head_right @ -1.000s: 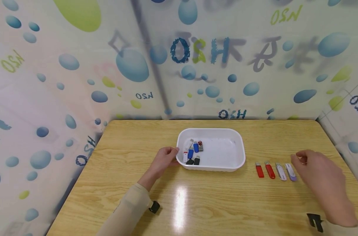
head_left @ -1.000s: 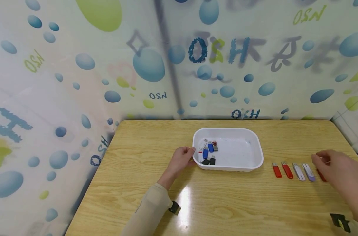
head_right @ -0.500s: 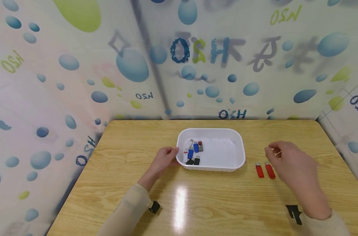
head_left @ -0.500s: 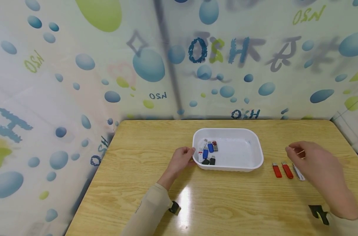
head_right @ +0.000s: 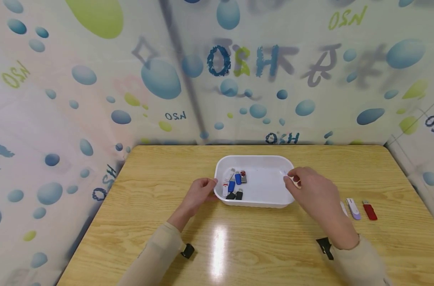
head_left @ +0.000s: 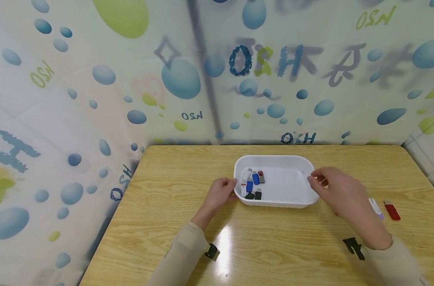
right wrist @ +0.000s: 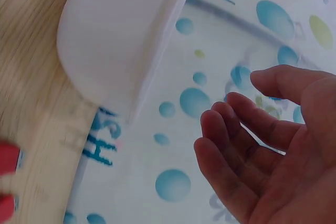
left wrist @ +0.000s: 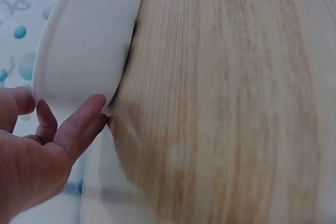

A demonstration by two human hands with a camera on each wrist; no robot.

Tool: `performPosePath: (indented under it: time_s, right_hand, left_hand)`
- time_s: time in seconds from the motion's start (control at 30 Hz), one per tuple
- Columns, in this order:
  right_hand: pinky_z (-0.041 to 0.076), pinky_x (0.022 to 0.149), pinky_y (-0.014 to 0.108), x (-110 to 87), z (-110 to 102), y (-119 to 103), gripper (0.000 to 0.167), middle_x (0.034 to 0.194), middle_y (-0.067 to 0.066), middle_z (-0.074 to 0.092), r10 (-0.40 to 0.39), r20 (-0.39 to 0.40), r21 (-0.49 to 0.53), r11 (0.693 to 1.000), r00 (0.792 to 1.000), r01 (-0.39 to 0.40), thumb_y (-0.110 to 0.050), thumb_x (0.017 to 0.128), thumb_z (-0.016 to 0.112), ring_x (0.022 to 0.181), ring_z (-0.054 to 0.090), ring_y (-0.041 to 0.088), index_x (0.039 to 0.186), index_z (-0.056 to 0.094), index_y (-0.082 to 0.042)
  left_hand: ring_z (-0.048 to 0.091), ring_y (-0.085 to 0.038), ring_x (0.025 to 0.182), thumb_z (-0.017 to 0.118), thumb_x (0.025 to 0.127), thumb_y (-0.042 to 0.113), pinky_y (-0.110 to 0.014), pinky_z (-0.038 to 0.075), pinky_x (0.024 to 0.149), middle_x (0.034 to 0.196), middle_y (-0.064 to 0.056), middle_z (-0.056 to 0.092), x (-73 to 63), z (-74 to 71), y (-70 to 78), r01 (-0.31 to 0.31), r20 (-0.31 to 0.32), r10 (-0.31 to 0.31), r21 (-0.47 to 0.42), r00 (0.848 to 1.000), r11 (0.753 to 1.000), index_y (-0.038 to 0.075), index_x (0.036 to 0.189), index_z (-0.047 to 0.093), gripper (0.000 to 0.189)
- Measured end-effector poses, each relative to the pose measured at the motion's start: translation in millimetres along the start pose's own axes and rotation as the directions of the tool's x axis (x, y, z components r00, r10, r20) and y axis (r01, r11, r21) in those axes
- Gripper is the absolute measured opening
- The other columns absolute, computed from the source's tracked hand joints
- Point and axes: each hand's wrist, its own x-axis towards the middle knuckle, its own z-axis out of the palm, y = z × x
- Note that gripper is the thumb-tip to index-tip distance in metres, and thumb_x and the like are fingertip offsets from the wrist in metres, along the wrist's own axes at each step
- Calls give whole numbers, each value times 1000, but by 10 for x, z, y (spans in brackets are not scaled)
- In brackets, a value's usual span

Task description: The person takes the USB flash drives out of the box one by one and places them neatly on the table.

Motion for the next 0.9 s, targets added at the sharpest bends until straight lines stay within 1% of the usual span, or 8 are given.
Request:
performPosePath:
  time_s: [0.13,0.27,0.43,0.53,0.67,0.8,0.9]
  right_hand:
    - [59,64,42,70,105,-151,33,104,14,71,-58,-11,0,998,998,58,-32,101,66,89,67,29,114,72,-3]
    - [57,61,36,150,208,-286,28,98,9,71,-92,-4,-23,996,996,91,-31,100,67,83,65,24,110,73,-5]
    - [57,61,36,264,360,-423,26,97,6,70,-119,23,-38,992,993,120,-31,100,68,81,64,21,107,73,-7]
    - [58,64,37,338,460,-497,26,97,6,69,-114,67,-36,993,991,117,-32,100,69,81,62,20,108,73,-7]
    - [57,65,37,445,583,-583,27,96,4,68,-84,145,-24,996,986,88,-33,99,70,79,59,20,110,73,-8]
    - [55,64,35,552,671,-644,28,92,3,68,-59,217,3,998,974,60,-34,99,70,76,58,20,110,73,-8]
    - [52,63,33,617,723,-671,28,90,2,69,-43,273,22,999,961,38,-34,99,71,75,57,20,111,73,-8]
  left_hand:
    - [72,-27,102,54,109,26,-36,64,87,116,-18,68,0,3,4,9,-1,-9,15,1000,1000,-8,113,65,36]
    - [71,-27,102,54,109,26,-37,64,88,116,-19,68,4,6,6,12,-2,-12,13,1000,1000,-8,113,65,36]
    - [72,-27,102,54,109,25,-36,64,87,116,-19,68,7,12,2,8,-6,-8,5,1000,1000,-8,113,65,35]
    - [72,-28,101,54,109,25,-36,64,86,115,-19,68,3,15,0,7,-11,-7,2,1000,1000,-9,112,64,35]
    - [72,-29,101,54,109,24,-36,64,86,115,-21,68,-5,14,-3,1,-11,-1,2,1000,1000,-10,113,64,36]
    - [72,-30,103,54,109,25,-38,64,87,117,-22,67,-2,11,-14,-4,-7,4,7,1000,1000,-11,114,64,37]
    - [71,-30,104,54,109,26,-38,64,88,117,-22,67,2,8,-16,-1,-8,1,10,1000,1000,-11,115,64,38]
